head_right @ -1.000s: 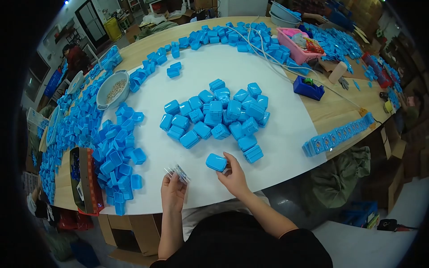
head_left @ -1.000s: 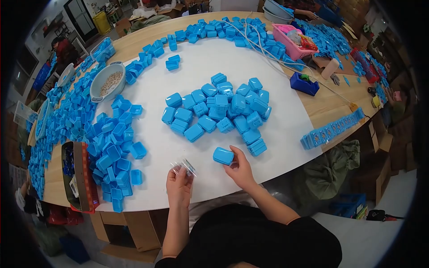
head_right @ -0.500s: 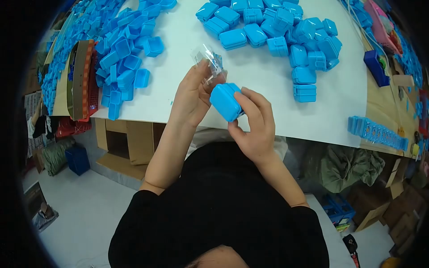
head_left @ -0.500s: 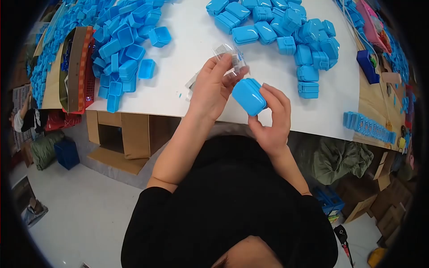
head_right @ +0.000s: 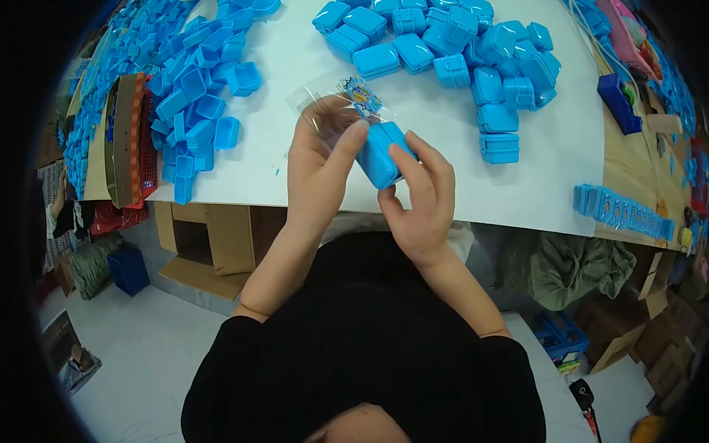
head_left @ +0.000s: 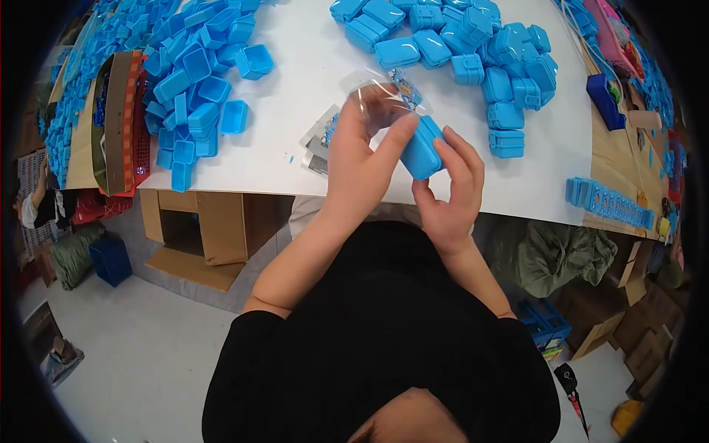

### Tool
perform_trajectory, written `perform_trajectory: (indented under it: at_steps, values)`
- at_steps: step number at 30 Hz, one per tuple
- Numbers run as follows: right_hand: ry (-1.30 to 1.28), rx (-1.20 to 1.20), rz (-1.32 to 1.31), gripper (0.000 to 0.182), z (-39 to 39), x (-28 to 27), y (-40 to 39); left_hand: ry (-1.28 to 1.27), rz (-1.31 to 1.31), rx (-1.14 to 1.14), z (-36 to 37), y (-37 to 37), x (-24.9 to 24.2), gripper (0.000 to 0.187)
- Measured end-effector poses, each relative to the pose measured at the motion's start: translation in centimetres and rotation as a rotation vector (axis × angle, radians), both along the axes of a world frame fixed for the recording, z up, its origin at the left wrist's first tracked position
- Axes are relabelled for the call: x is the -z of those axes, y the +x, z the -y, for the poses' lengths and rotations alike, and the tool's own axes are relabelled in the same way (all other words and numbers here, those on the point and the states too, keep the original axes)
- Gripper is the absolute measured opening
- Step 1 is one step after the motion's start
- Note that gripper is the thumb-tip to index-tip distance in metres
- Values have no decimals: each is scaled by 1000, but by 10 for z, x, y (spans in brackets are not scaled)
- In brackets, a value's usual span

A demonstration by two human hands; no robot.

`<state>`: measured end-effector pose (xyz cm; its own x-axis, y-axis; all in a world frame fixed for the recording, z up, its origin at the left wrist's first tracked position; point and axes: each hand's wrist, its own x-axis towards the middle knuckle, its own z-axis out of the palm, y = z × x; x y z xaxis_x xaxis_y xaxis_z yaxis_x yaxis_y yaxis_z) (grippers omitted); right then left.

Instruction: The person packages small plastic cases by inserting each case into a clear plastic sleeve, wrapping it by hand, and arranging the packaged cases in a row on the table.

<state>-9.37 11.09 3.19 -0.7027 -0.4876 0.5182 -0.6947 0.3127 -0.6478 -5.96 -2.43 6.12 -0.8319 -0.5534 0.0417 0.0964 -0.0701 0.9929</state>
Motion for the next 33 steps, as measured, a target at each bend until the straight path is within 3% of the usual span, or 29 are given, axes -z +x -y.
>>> perform_trajectory:
  at_steps: [1, 5, 6, 10, 11, 15, 20, 26, 30, 31, 33]
  values:
    - [0, 4, -2, 60, -2, 0, -1, 0, -2, 4, 0, -1, 0, 36]
    - [-89, -11, 255, 60, -8, 2, -7, 546, 62, -131, 9, -3, 3, 35]
    - [-92, -12, 255, 60, -10, 2, -9, 542, 62, -132, 13, -4, 5, 35]
    - [-285, 81, 800, 60, -22, 6, -13, 597, 53, -77, 32, -8, 20, 33]
    - [-292, 76, 788, 60, -20, 3, -15, 591, 40, -74, 33, -11, 20, 33]
    - [-145, -138, 303, 61, -12, -17, -4, 764, 122, -123, 28, -12, 20, 24]
    - [69, -68, 52, 62, 10, -7, -5, 757, 90, -134, 20, -10, 11, 20]
    - [67, 16, 71, 63, 14, -10, -7, 700, 10, -128, 19, -12, 5, 20]
    - [6, -2, 160, 62, 8, -9, -8, 312, 90, -83, 22, -8, 20, 23]
    - [11, 3, 170, 62, 4, -7, -5, 317, 100, -80, 22, -5, 21, 23]
    - [-34, 24, 505, 63, -7, -3, -8, 313, 100, -61, 28, -4, 20, 25]
